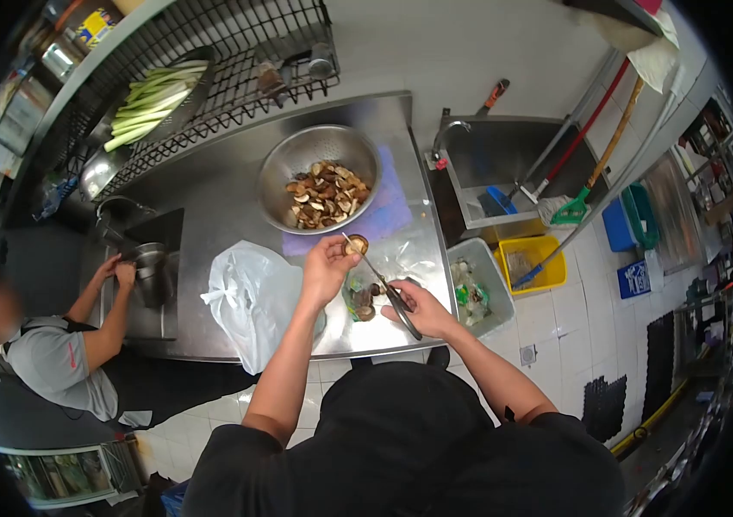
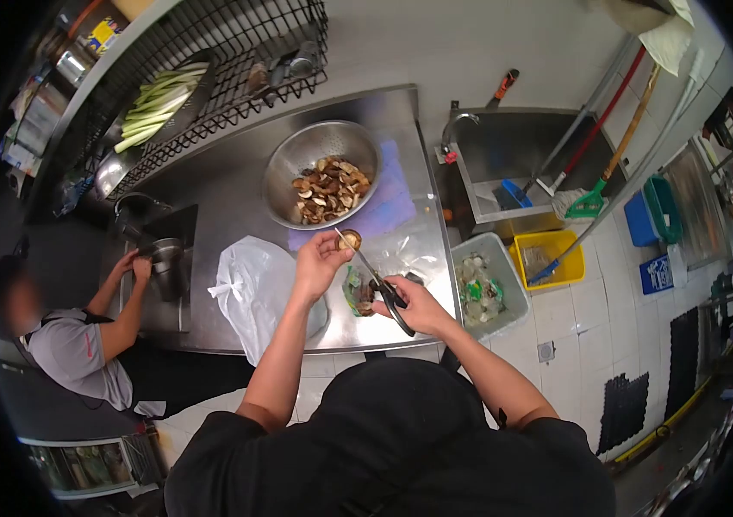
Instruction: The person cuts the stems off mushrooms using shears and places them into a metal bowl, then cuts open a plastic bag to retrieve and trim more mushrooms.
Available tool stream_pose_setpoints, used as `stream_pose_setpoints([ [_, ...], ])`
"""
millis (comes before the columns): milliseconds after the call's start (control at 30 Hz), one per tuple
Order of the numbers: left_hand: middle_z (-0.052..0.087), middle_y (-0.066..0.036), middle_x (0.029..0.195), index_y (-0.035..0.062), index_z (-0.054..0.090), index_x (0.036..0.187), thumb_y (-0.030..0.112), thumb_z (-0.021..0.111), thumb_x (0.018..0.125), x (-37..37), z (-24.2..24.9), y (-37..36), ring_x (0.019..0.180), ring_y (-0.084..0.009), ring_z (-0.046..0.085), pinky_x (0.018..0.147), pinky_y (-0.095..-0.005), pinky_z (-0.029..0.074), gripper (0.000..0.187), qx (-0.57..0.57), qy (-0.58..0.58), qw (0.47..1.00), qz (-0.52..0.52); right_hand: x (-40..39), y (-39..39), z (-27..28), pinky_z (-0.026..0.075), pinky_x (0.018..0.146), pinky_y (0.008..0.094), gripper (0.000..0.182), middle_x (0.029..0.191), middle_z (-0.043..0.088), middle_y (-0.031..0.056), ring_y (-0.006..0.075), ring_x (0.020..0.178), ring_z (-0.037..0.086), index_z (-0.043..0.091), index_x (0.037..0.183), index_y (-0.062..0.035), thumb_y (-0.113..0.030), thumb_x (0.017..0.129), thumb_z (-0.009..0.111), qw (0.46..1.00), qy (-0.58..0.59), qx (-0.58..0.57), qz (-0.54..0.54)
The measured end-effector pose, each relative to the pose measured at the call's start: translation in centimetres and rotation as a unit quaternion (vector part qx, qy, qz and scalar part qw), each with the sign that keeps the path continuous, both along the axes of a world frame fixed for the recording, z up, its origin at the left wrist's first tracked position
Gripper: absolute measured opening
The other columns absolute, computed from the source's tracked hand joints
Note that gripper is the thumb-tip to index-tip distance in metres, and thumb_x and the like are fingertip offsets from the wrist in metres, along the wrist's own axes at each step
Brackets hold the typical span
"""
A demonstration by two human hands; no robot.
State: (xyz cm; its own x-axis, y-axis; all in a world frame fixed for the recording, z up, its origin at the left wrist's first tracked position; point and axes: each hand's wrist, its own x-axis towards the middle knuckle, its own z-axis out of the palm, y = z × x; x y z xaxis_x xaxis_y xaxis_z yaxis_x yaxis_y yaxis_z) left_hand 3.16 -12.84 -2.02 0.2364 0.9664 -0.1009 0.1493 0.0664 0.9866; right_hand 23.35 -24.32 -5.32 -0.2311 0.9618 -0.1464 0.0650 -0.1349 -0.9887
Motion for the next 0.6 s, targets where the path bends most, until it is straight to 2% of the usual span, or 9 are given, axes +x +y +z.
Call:
stream_pose_setpoints([
  [133, 0.068, -0.014, 0.09, -0.0054, 0.049, 0.11, -0.004, 0.073, 0.084, -1.8, 2.2, 4.2, 0.078, -0.0178, 0.068, 0.073, -0.0297, 0.056, 0.035, 0.035, 0.054, 0.998, -0.005, -0.9, 4.3, 1.5, 0.042, 0.058, 0.0224, 0.058, 0.073, 0.057, -0.0042, 0.0034, 0.066, 0.052, 0.06, 0.123, 0.0024, -0.033, 0.083, 0.082, 1.0, -0.012, 0.026, 0.01],
  [233, 0.068, -0.014, 0.09, -0.0052, 0.049, 0.11, -0.003, 0.073, 0.084, -2.9, 3.2, 7.7, 0.076, -0.018, 0.068, 0.072, -0.029, 0.057, 0.036, 0.02, 0.072, 0.997, 0.006, -1.5, 7.6, 2.0, 0.041, 0.049, 0.0221, 0.057, 0.066, 0.055, -0.0041, 0.0037, 0.055, 0.051, 0.062, 0.12, 0.0038, -0.032, 0.082, 0.084, 1.0, 0.02, -0.011, 0.014],
  [267, 0.068, -0.015, 0.09, -0.0058, 0.049, 0.112, -0.001, 0.074, 0.085, -3.2, 3.1, 8.9, 0.077, -0.0188, 0.069, 0.071, -0.0284, 0.057, 0.037, 0.04, 0.073, 0.996, 0.021, -1.7, 8.6, 2.1, 0.038, 0.039, 0.0238, 0.056, 0.06, 0.054, -0.0035, 0.0057, 0.045, 0.049, 0.064, 0.12, 0.0044, -0.03, 0.081, 0.085, 0.999, 0.019, -0.033, -0.004],
  [367, 0.068, -0.016, 0.091, -0.0081, 0.049, 0.116, 0.002, 0.073, 0.086, -3.6, 2.9, 12.1, 0.079, -0.0194, 0.069, 0.068, -0.0301, 0.056, 0.04, 0.007, 0.007, 0.999, 0.053, -1.9, 11.1, 3.4, 0.037, 0.035, 0.0252, 0.056, 0.059, 0.054, -0.0028, 0.0073, 0.042, 0.049, 0.064, 0.121, 0.004, -0.028, 0.08, 0.085, 0.996, 0.037, -0.077, -0.026],
  [433, 0.068, -0.017, 0.102, -0.0067, 0.052, 0.118, 0.009, 0.072, 0.088, -3.7, 2.1, 12.1, 0.083, -0.0193, 0.069, 0.073, -0.0335, 0.057, 0.04, 0.013, 0.064, 0.995, 0.079, -1.8, 11.1, 4.2, 0.038, 0.036, 0.0252, 0.057, 0.059, 0.054, -0.0018, 0.0072, 0.042, 0.049, 0.064, 0.12, 0.0032, -0.032, 0.08, 0.084, 0.996, 0.013, -0.077, -0.032],
  [467, 0.068, -0.015, 0.106, -0.0048, 0.056, 0.118, 0.012, 0.072, 0.089, -3.8, 1.2, 11.5, 0.084, -0.0181, 0.069, 0.074, -0.0349, 0.057, 0.037, 0.155, 0.204, 0.962, 0.096, -1.5, 10.6, 4.4, 0.038, 0.036, 0.025, 0.056, 0.059, 0.054, -0.0016, 0.0069, 0.043, 0.049, 0.065, 0.119, 0.0026, -0.034, 0.081, 0.084, 0.996, -0.012, -0.071, -0.057],
  [500, 0.067, -0.013, 0.11, -0.0028, 0.059, 0.117, 0.014, 0.071, 0.09, -3.7, -0.1, 10.5, 0.085, -0.017, 0.069, 0.076, -0.0363, 0.057, 0.035, 0.288, 0.336, 0.891, 0.106, -1.0, 9.9, 4.2, 0.038, 0.037, 0.0247, 0.056, 0.06, 0.054, -0.0015, 0.0066, 0.043, 0.05, 0.065, 0.118, 0.0019, -0.036, 0.081, 0.083, 0.993, -0.038, -0.07, -0.084],
  [533, 0.073, -0.01, 0.099, 0.0008, 0.064, 0.117, 0.023, 0.066, 0.095, -2.6, 2.3, 7.4, 0.087, -0.0164, 0.068, 0.078, -0.0349, 0.054, 0.031, 0.207, 0.302, 0.927, 0.08, -0.2, 8.7, 3.8, 0.039, 0.039, 0.0245, 0.055, 0.061, 0.054, -0.0018, 0.0062, 0.045, 0.05, 0.065, 0.116, 0.0011, -0.038, 0.082, 0.083, 0.992, -0.019, -0.078, -0.095],
  [600, 0.072, -0.014, 0.096, -0.0008, 0.065, 0.117, 0.02, 0.064, 0.095, -2.3, -0.4, 4.4, 0.085, -0.0216, 0.068, 0.078, -0.0345, 0.054, 0.03, 0.049, 0.15, 0.975, -0.156, 1.9, 6.1, 3.3, 0.039, 0.04, 0.0238, 0.051, 0.062, 0.055, -0.003, 0.0057, 0.046, 0.051, 0.066, 0.115, 0.0012, -0.035, 0.083, 0.082, 0.991, -0.002, -0.101, -0.083],
])
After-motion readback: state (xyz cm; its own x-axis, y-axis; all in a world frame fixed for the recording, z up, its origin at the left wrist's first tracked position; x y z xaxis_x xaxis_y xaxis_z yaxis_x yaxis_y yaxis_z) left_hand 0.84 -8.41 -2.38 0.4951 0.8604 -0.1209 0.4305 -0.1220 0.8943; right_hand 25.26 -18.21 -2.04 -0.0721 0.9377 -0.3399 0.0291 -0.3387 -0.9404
